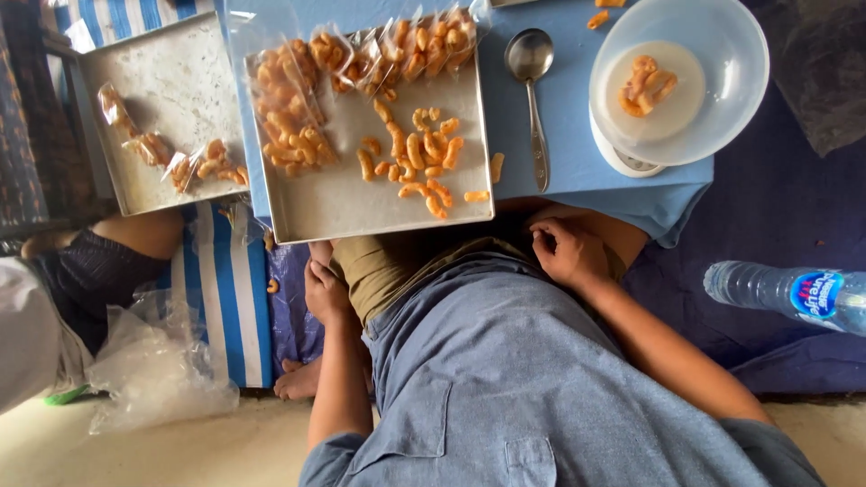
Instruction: A person is manually sorting and packaging small orange snacks from a metal tray into plastic bags and a bowl on a scale.
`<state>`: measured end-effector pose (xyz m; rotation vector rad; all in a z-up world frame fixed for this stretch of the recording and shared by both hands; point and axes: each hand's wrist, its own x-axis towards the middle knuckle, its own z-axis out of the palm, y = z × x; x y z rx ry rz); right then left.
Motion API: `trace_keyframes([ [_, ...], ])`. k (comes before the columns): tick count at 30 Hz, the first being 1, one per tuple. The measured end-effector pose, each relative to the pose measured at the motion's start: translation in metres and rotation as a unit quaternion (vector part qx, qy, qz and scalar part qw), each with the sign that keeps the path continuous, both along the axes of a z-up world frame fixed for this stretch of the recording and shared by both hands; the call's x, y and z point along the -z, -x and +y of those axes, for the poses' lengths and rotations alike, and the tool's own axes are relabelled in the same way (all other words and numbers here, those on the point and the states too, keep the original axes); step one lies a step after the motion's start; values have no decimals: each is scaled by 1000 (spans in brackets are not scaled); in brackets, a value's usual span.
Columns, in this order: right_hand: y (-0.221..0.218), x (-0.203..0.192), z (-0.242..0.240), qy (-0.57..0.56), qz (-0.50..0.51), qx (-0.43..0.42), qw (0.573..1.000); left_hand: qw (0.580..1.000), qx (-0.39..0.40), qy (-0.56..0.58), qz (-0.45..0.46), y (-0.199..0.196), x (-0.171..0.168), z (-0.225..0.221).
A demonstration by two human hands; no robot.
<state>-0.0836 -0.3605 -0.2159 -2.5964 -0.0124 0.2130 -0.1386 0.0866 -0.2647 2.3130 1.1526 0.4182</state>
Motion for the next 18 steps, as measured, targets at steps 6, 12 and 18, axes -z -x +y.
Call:
trace_keyframes([
  [6,-1,12,-2,-3,-19,2,1000,969,131,-208,2,39,38,11],
  [12,1,25,-1,-22,-28,9,999,896,377,-227,67,97,-11,4],
  [18,2,42,-2,-31,-40,7,999,910,389,-125,64,80,17,19],
])
